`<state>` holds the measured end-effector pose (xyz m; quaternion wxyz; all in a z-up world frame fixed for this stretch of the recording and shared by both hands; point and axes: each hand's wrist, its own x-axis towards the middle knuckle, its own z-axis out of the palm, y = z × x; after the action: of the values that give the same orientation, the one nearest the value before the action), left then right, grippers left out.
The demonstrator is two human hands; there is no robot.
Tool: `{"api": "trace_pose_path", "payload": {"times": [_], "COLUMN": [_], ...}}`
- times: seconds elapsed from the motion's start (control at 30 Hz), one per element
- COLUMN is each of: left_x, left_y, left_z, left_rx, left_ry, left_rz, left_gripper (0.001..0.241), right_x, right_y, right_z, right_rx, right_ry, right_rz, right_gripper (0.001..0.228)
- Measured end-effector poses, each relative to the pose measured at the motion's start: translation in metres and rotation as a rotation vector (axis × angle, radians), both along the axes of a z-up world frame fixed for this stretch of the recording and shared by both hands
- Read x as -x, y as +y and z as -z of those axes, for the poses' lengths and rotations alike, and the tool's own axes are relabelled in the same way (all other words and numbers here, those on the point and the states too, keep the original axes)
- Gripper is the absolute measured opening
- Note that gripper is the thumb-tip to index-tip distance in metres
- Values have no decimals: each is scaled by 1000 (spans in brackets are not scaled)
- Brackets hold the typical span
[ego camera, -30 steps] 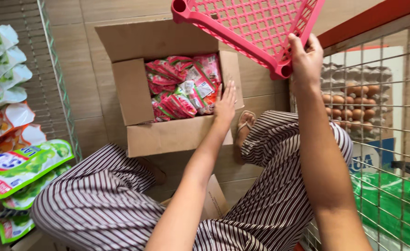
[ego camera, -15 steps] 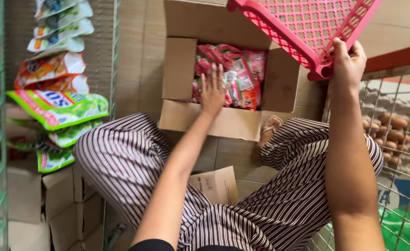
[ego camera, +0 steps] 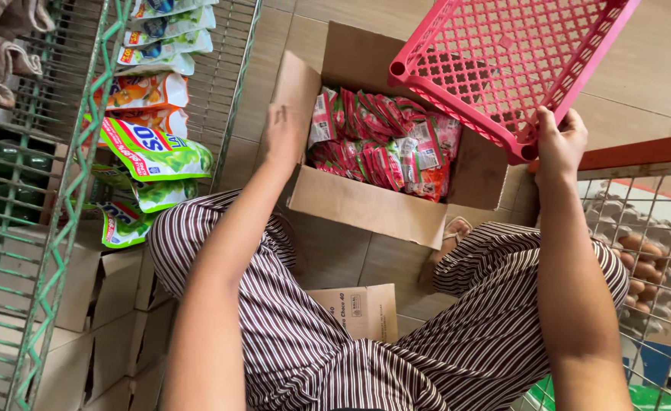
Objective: The person arranges green snack packets on a store shelf, then sits on the floor to unpack small snack packets from a cardboard box and place them into a pink plastic basket.
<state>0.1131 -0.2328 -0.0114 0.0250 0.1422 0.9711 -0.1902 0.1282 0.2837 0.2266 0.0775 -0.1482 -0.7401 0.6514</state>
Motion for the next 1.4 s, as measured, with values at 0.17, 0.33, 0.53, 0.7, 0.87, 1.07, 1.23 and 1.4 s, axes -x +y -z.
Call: {"api": "trace_pose_path", "payload": {"times": [0.17,0.33,0.53,0.7,0.87,1.07,1.23,1.4], "left_x": [-21,-19,-15,-19,-29,-19,-5,-47], "left_y": [0,5,-6,-19,-5,35,53,43], "left_z": [35,50,36,13,13,-19,-142,-226], "left_rx": [-505,-718,-821,-1062,-733,-916,-955,-1113], "left_ry": [245,-154,-204,-159,-132,-95,-285,-98], "left_rz": [-232,-476,-500,-424,-456,-473,-394,27], "left_gripper": [71,70,57,58,61,73,58,49], "right_x": [3,7,8,2,-3,-29,-77,-128], "right_y": [-10,-13,-16,-12,3,7,-6,-36], "right_z": [-3,-2,4,3,4,3,-13,-5], "right_rx": [26,10,14,12,35,-76,-213,-213], "right_ry": [-47,-52,-46,-22,50,129,133,-95], "right_rz": [25,38,3,20,27,50,-17,-6], "right_gripper": [10,10,9,8,8,12,17,16]}}
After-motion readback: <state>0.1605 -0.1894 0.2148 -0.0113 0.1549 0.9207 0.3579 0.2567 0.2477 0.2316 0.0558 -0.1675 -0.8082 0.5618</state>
